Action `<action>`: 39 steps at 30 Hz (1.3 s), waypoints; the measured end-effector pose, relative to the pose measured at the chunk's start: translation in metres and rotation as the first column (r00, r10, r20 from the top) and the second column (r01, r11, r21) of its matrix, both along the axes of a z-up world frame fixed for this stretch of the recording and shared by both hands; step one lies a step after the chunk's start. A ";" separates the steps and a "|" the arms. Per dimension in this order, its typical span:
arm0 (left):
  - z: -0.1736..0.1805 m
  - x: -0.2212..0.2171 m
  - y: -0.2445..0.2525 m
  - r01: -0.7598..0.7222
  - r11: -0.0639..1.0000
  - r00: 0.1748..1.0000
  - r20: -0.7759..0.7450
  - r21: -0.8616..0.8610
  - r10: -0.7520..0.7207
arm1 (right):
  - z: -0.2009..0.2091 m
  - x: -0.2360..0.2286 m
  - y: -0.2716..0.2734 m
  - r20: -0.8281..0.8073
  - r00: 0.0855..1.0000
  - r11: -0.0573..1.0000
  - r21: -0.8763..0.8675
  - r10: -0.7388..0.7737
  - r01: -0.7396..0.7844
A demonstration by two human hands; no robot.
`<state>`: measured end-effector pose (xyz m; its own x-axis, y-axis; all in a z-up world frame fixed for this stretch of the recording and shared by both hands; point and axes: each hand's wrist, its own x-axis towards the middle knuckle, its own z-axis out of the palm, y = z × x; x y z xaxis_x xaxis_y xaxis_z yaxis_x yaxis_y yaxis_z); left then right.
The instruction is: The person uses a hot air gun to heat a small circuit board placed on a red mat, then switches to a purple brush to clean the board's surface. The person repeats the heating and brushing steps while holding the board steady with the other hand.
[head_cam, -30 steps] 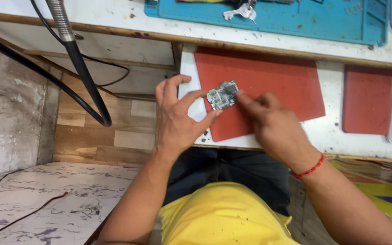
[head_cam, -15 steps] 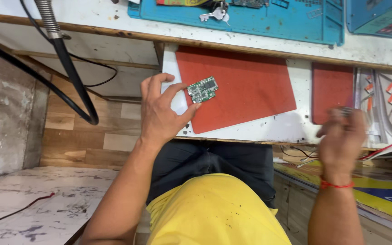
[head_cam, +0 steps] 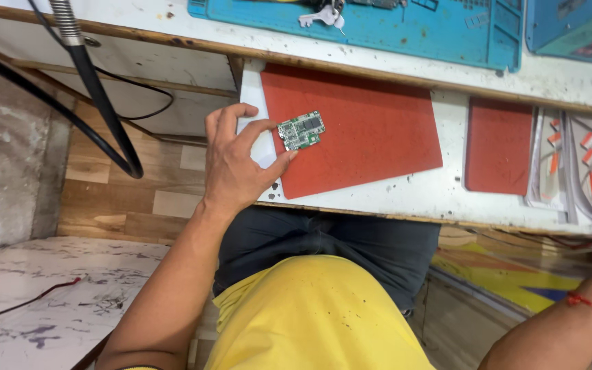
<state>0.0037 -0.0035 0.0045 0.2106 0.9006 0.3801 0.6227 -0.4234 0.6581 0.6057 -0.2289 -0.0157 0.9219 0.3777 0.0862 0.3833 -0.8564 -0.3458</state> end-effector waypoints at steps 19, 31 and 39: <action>0.020 0.078 -0.006 -0.015 1.000 0.989 -0.147 -0.005 0.014 | 0.074 -0.319 0.168 -0.320 0.087 0.108 0.051 0.943 -0.993; 0.022 0.075 0.004 -0.018 0.998 0.989 -0.148 -0.065 0.008 | 0.061 -0.304 0.199 -0.260 -0.098 -0.023 0.276 0.961 -0.961; 0.027 0.076 0.008 0.020 0.998 0.982 -0.187 -0.062 -0.031 | 0.067 -0.314 0.187 -0.231 0.060 0.109 0.206 0.971 -0.972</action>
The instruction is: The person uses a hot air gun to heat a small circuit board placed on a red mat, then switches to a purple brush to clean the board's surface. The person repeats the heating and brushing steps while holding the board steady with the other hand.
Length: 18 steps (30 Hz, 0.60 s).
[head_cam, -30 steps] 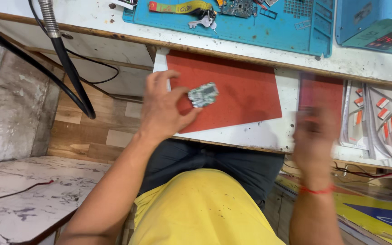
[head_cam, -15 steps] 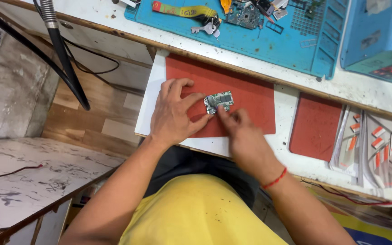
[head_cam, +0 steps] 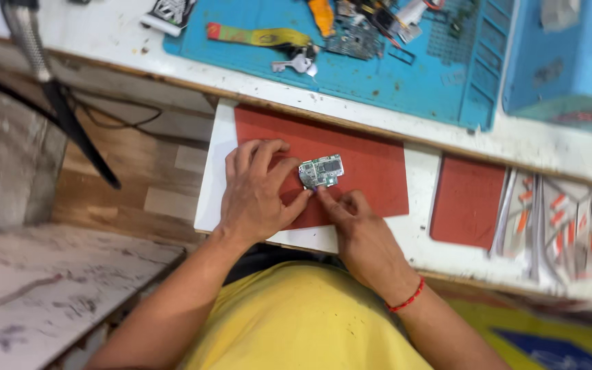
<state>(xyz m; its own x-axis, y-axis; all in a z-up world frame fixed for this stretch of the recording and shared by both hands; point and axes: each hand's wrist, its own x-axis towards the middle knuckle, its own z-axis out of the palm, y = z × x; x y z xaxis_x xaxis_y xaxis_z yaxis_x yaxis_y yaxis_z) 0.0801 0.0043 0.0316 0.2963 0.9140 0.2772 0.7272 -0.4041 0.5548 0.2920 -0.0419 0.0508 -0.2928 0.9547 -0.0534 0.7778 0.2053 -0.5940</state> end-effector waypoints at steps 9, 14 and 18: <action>0.006 -0.013 0.036 0.152 0.987 0.988 0.023 -0.058 -0.150 | 0.011 -0.037 -0.001 0.125 0.962 0.966 -0.048 -0.245 0.252; -0.003 -0.019 0.032 0.152 0.982 0.985 0.103 -0.108 -0.141 | 0.012 -0.053 -0.007 0.210 0.945 0.957 -0.087 -0.252 0.275; -0.006 -0.020 0.034 0.152 0.980 0.986 0.095 -0.131 -0.141 | 0.012 -0.058 -0.006 0.215 0.930 0.951 -0.022 -0.297 0.309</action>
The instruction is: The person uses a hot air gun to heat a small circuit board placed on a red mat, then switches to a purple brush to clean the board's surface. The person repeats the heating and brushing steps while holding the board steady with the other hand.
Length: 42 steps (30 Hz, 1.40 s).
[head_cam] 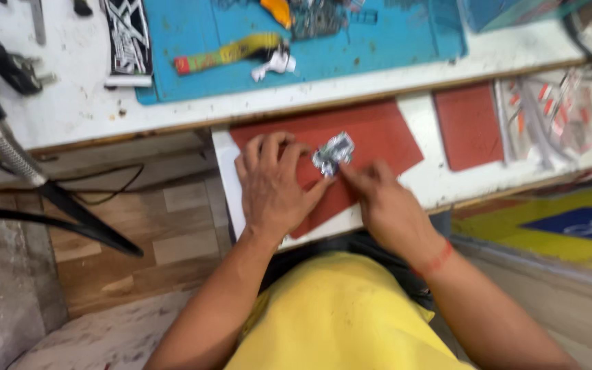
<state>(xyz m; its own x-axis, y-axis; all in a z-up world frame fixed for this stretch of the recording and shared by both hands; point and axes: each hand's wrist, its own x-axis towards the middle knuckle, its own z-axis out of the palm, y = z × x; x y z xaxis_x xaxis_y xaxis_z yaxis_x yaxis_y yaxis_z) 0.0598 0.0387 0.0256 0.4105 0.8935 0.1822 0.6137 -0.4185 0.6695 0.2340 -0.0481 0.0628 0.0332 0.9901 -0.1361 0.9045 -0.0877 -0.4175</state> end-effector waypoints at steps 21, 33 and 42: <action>0.000 0.004 -0.003 0.036 0.997 0.998 -0.046 0.070 -0.032 | -0.011 0.011 -0.004 -0.038 0.992 0.988 0.089 -0.122 0.124; 0.005 0.002 -0.002 0.018 0.993 1.000 -0.010 0.118 -0.017 | 0.001 0.028 -0.011 -0.068 0.998 1.000 -0.016 -0.017 0.015; 0.004 0.005 -0.005 -0.017 0.995 1.000 -0.014 0.095 0.018 | -0.016 0.042 0.003 -0.053 0.991 0.991 0.064 0.120 -0.116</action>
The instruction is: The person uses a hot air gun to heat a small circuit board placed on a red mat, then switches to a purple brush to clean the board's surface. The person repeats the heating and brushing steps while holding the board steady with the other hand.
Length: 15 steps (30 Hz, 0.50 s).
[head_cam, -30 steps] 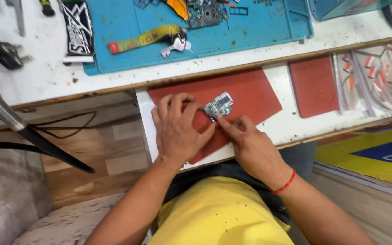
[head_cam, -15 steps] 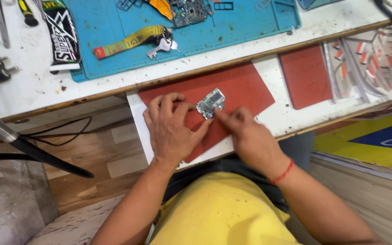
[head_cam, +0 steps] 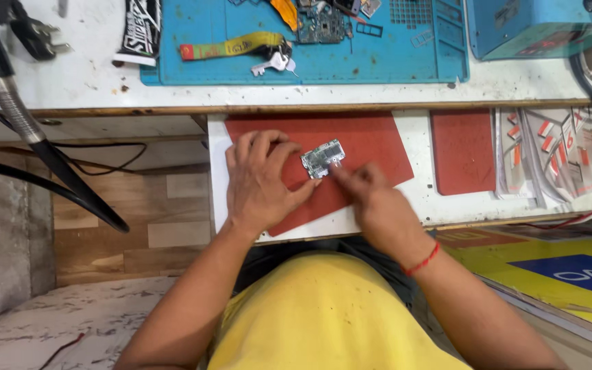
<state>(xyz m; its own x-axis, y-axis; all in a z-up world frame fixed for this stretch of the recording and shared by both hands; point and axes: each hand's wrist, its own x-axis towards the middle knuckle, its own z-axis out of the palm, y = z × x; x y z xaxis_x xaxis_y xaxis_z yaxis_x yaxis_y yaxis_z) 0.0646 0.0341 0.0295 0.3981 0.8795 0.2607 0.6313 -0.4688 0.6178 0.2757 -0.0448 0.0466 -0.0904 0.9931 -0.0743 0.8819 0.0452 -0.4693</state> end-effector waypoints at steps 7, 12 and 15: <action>0.000 0.000 -0.002 0.014 1.000 1.000 0.013 0.027 -0.015 | 0.007 0.003 -0.004 -0.048 0.998 0.998 -0.031 0.045 -0.047; -0.001 -0.001 -0.004 0.016 1.000 1.000 -0.013 -0.013 -0.016 | 0.013 0.002 -0.005 -0.041 0.999 0.999 -0.044 0.018 -0.020; 0.001 -0.001 -0.002 0.023 1.000 1.000 -0.011 0.004 -0.023 | 0.015 0.004 0.001 0.011 0.997 0.997 -0.031 -0.077 0.078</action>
